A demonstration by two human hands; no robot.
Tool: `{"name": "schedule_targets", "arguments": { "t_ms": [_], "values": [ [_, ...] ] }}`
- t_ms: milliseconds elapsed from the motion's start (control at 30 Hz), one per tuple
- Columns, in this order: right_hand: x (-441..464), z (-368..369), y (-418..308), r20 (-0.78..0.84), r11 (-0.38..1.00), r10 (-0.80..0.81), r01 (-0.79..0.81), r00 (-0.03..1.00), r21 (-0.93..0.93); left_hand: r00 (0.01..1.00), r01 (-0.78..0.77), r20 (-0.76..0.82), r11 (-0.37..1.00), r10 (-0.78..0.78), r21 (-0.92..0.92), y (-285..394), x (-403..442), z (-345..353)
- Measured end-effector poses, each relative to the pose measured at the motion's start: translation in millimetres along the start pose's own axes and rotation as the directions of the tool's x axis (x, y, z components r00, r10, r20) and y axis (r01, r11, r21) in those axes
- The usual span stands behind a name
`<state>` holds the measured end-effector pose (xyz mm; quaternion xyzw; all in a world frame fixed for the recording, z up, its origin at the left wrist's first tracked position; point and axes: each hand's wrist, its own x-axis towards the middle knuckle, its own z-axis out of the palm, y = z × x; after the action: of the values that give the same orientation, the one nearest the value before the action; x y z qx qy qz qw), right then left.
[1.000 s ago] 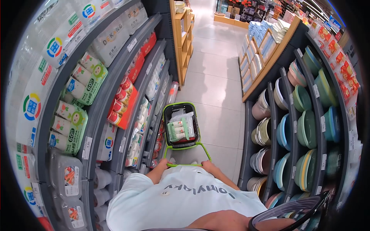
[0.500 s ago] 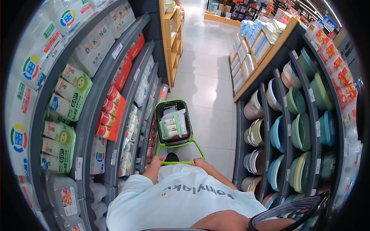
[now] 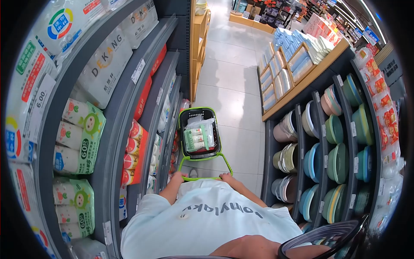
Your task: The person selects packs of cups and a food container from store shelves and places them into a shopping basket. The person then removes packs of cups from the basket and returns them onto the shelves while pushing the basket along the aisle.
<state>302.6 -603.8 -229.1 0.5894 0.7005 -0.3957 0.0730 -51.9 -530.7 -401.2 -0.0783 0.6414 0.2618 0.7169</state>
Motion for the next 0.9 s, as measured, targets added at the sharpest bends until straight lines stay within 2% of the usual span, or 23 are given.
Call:
{"name": "schedule_targets", "arguments": {
  "t_ms": [33,100,167,233,267,333,400,567,767,833,867,900],
  "values": [
    [7,-11,0,0.018,0.999,-0.024,0.023,1.0,0.041,0.979,-0.188,0.155,0.887,0.134,0.422,14,-20,8],
    [18,-23,6,0.042,0.996,-0.047,0.043,0.998,0.082,0.987,-0.152,0.11,0.89,0.115,0.43,41,-68,34],
    [24,-33,12,-0.011,0.995,0.078,-0.077,0.997,0.07,0.994,-0.112,0.063,0.892,0.094,0.438,55,-83,50],
    [28,-44,12,0.008,0.993,0.075,-0.075,0.997,0.092,0.979,-0.203,0.16,0.692,0.127,0.693,64,-84,54],
    [31,-51,12,0.016,0.991,0.07,-0.071,0.997,0.113,0.98,-0.198,0.155,0.695,0.125,0.691,67,-85,58],
    [44,-56,11,-0.026,0.991,0.036,-0.032,0.999,0.13,0.929,-0.34,0.136,0.646,0.345,0.683,70,-84,67],
    [57,-58,18,-0.074,0.992,0.019,-0.01,0.997,0.125,0.943,-0.324,0.171,0.667,0.285,0.671,80,-77,69],
    [75,-79,36,-0.046,0.991,0.024,-0.018,0.999,0.136,0.957,-0.28,0.255,0.677,0.139,0.681,92,-48,83],
    [87,-132,60,-0.031,0.995,0.021,-0.018,0.999,0.1,0.957,-0.289,0.209,0.624,0.2,0.726,106,-41,143],
    [93,-156,68,-0.01,0.994,0.049,-0.047,0.999,0.094,0.963,-0.237,0.106,0.586,0.249,0.775,108,-34,164],
    [96,-166,75,0.019,0.995,0.041,-0.043,0.999,0.095,0.963,-0.234,0.104,0.579,0.25,0.781,106,-22,169],
    [99,-175,83,0.051,0.995,0.033,-0.038,0.998,0.096,0.942,-0.283,0.144,0.486,0.303,0.827,104,-6,171]
  ]
}}
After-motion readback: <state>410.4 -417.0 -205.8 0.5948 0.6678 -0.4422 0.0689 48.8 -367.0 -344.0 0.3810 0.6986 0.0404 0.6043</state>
